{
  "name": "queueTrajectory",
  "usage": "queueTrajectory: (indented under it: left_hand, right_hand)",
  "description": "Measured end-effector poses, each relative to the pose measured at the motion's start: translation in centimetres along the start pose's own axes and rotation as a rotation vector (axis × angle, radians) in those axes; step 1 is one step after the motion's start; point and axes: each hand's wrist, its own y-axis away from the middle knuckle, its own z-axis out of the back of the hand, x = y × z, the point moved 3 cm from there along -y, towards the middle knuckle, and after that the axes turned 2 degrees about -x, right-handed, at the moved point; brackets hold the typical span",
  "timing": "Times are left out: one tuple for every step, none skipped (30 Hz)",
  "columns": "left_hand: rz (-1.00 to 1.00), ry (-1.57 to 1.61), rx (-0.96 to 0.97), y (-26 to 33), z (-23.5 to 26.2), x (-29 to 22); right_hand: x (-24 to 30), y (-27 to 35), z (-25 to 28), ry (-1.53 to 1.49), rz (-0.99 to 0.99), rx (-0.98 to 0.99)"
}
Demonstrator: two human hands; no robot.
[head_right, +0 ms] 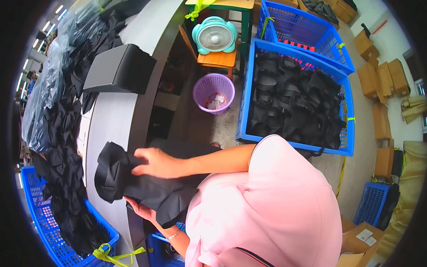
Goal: Folding black fabric components and inserting internal supports or panels at a factory workstation.
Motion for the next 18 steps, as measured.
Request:
queueTrajectory:
  left_hand:
    - [0.014, 0.000, 0.003, -0.1, 0.0, 0.6]
    - [-0.107, -0.325, -0.218, -0.1, 0.7, 1.0]
    - [-0.229, -0.650, -0.430, -0.2, 0.7, 1.2]
    - [0.003, -0.175, -0.046, -0.7, 0.2, 0.3]
    - [0.010, -0.179, -0.039, -0.3, 0.6, 0.6]
    - [0.071, -0.176, -0.063, -0.4, -1.4, 1.9]
    - [0.125, -0.173, -0.085, -0.7, -2.9, 3.2]
    - [0.140, -0.348, -0.268, -1.4, -2.8, 4.2]
    - [0.175, -0.552, -0.174, -2.4, -4.3, 5.1]
    - [0.189, -0.595, -0.086, -3.1, -6.1, 5.7]
    - [0.208, -0.636, 0.012, -3.6, -7.8, 6.5]
    - [0.208, -0.688, 0.038, -4.0, -8.5, 6.6]
    - [0.205, -0.740, 0.059, -4.2, -8.8, 6.4]
    - [0.214, -0.735, 0.024, -4.4, -8.6, 6.3]
    - [0.188, -0.734, -0.004, -4.4, -7.8, 5.3]
    - [0.200, -0.743, -0.045, -4.5, -7.2, 5.1]
    - [0.197, -0.757, -0.108, -4.4, -6.4, 4.8]
    - [0.191, -0.750, -0.139, -4.2, -6.2, 4.6]
  right_hand:
    - [0.9, 1.0, -0.4, -0.023, 0.013, 0.014]
    - [0.7, 1.2, -0.3, -0.006, 0.061, 0.004]
    - [0.5, 1.1, 0.0, 0.017, 0.110, -0.009]
    - [0.0, 0.6, 1.0, 0.089, 0.137, -0.055]
    - [-0.9, -0.1, 2.5, 0.162, 0.161, -0.101]
    - [-2.8, -0.6, 4.0, 0.036, 0.080, -0.040]
    - [-3.0, -0.4, 5.7, 0.067, 0.064, -0.078]
    - [-5.3, -0.3, 7.6, 0.122, 0.035, -0.165]
    - [-6.3, 0.3, 9.9, 0.154, -0.005, -0.297]
    - [-7.1, 1.1, 12.2, 0.039, -0.104, -0.425]
    - [-9.2, 1.9, 15.9, -0.002, -0.129, -0.571]
    - [-9.7, 2.9, 19.8, 0.023, -0.050, -0.639]
    - [-9.4, 4.3, 23.8, 0.019, 0.007, -0.693]
    - [-9.2, 6.1, 27.8, -0.024, -0.014, -0.879]
    - [-6.4, 7.7, 29.9, 0.162, -0.033, -0.978]
    - [-4.7, 10.1, 34.0, 0.238, 0.045, -1.065]
    - [-2.3, 12.2, 36.8, 0.347, -0.016, -1.172]
    - [-0.5, 14.2, 40.2, 0.428, 0.026, -1.248]
